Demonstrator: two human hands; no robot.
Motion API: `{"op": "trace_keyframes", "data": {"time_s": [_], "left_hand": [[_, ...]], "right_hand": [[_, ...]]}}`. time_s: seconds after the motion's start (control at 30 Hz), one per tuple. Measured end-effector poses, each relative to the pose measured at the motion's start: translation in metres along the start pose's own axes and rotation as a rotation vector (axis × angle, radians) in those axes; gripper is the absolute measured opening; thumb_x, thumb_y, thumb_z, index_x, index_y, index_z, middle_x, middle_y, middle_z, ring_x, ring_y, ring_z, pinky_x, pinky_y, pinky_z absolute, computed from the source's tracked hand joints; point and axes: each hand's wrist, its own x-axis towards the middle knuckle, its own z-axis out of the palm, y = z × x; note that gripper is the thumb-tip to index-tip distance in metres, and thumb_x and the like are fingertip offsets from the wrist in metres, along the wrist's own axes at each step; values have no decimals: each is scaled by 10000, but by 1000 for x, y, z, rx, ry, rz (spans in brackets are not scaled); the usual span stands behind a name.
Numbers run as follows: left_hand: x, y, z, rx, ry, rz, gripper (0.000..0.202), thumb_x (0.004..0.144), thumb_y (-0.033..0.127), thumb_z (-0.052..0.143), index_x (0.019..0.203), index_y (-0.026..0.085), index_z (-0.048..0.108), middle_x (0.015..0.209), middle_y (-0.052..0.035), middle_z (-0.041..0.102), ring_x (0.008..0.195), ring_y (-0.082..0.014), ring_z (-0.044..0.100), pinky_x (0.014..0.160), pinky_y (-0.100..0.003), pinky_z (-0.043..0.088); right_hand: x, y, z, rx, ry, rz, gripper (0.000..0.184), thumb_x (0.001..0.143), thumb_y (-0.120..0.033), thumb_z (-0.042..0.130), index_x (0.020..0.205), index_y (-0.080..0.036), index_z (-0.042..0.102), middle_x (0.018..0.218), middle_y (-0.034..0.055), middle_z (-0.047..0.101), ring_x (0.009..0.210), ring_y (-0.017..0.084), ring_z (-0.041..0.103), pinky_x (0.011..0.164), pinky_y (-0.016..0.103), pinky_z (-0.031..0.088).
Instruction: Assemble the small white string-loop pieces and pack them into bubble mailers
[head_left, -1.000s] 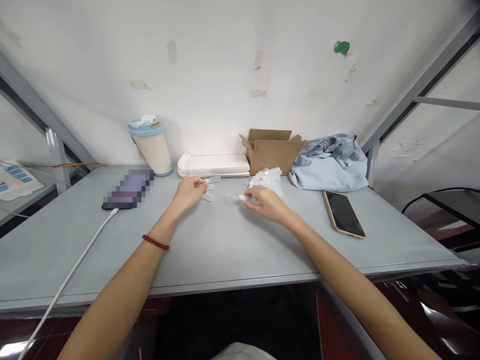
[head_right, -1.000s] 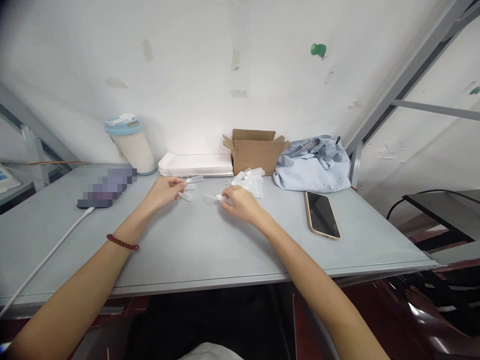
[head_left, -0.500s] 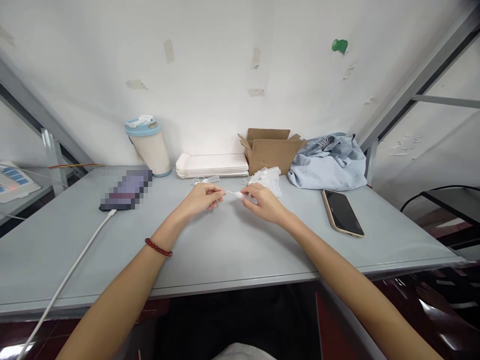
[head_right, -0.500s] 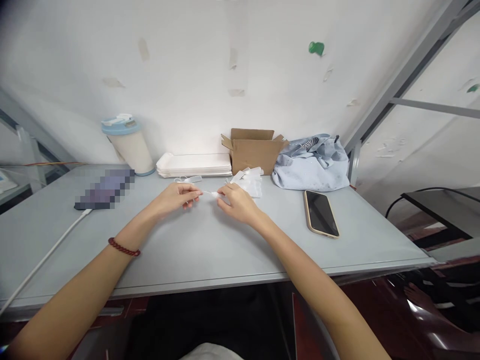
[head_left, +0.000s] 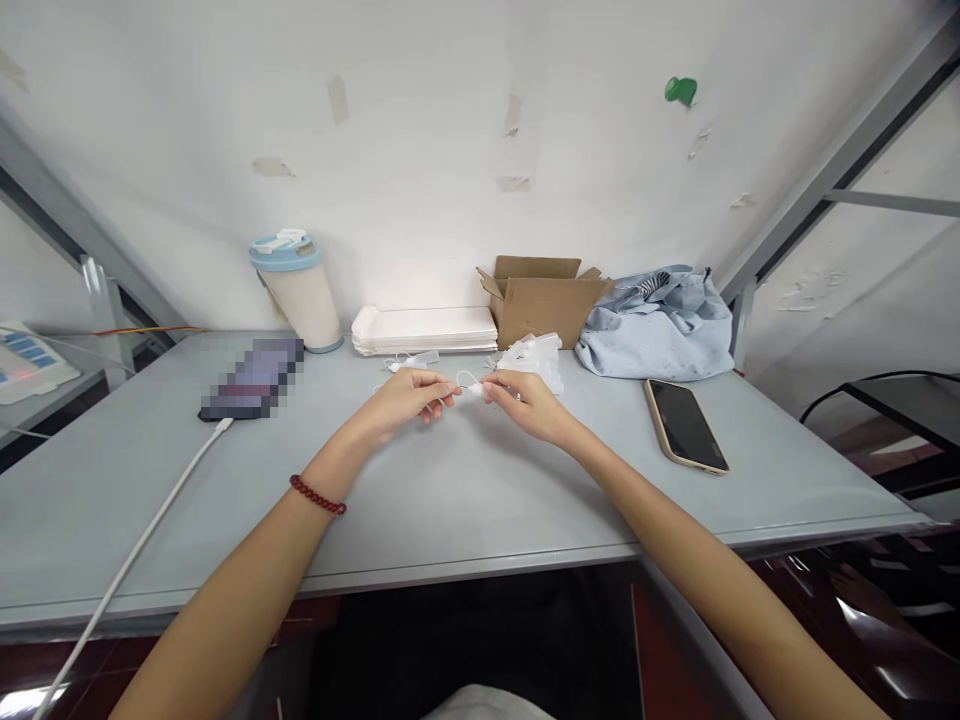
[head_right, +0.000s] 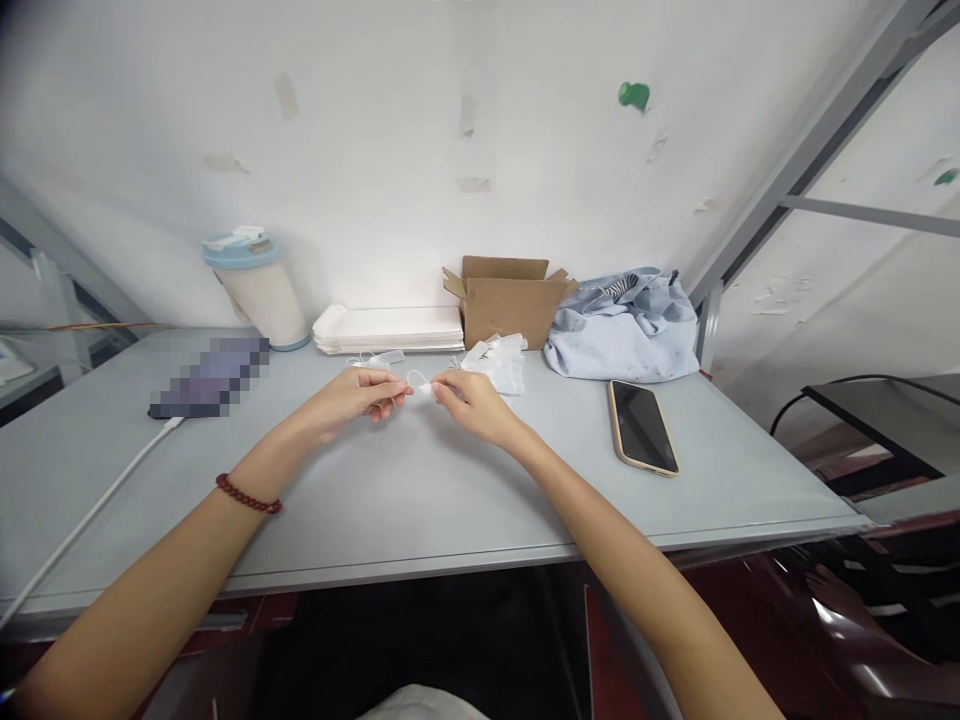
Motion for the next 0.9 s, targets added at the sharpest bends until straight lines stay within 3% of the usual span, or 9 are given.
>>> {"op": "trace_keyframes", "data": {"time_s": [0.9], "left_hand": [[-3, 3, 8, -31, -49, -26, 283, 743, 416, 650, 759, 134, 678, 739, -26, 598, 580, -91, 472, 560, -258, 361]], "right_hand": [[-1, 1, 1, 61, -30, 19, 265, 899, -296, 426, 826, -145, 631, 745, 26, 620, 671, 117, 516, 636, 236, 369]]}}
